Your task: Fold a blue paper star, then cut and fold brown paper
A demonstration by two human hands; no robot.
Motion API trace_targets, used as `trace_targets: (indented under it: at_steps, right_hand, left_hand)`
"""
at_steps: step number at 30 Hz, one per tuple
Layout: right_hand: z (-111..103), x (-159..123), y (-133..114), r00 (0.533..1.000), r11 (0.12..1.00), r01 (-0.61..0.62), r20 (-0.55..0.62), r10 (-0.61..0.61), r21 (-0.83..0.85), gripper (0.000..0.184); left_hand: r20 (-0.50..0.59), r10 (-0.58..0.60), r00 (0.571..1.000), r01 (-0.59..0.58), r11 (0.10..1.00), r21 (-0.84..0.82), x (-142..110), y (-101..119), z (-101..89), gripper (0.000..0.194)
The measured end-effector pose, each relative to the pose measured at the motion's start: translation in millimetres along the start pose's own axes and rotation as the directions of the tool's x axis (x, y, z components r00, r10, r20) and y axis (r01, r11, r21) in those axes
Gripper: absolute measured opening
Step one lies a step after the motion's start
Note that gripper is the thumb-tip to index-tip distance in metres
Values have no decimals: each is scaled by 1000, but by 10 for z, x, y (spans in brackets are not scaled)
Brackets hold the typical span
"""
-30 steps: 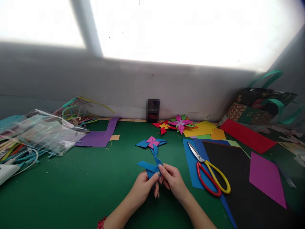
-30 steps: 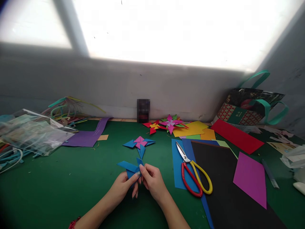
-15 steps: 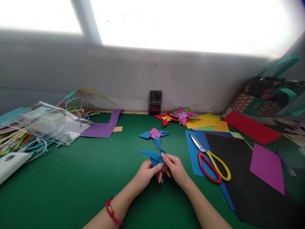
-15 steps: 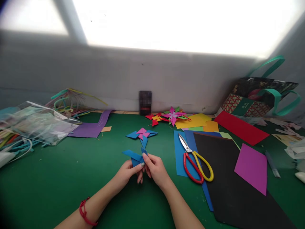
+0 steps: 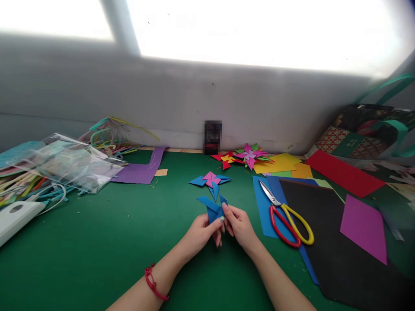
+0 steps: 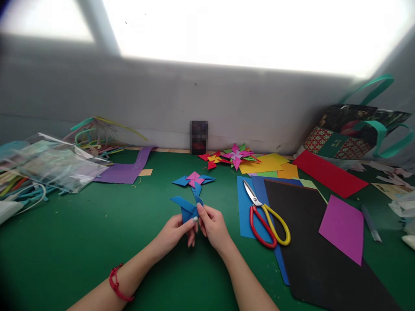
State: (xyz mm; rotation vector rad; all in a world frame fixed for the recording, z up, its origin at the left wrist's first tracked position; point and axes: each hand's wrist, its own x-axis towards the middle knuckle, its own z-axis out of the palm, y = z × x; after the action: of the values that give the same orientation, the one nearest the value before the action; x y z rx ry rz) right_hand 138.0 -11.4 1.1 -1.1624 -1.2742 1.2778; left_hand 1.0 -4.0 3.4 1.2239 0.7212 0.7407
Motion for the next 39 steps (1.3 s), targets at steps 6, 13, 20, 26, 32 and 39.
trace_targets:
  at_steps: [6,13,20,26,32,39]
  right_hand:
    - [-16,16,19,999,999,16,-30,-15,30,41]
    - [10,-9,-41,999,998,25,27,-27,64,38]
    - [4,7,-13,999,997,-15,-37,18,73,42]
    - [0,23,-1,998,993,-45,-48,50,106,42]
    - [0,4,-31,999,996,-10,-52,15,89,39]
    - [-7,-4,-31,999,996,-28,-42,32,82,36]
  left_hand:
    - [6,-18,1000,19,1000,-22,-2,16,10,34]
    - [54,20,998,-18,999,-27,-16,37,9,36]
    - [60,-30,998,27,999,36,-30,41,31,38]
    - [55,-18,998,16,999,39,-23,21,24,42]
    - [27,-14,1000,14,1000,-8,-10,-8,23,46]
    - [59,-29,998,27,999,25,-28,21,21,45]
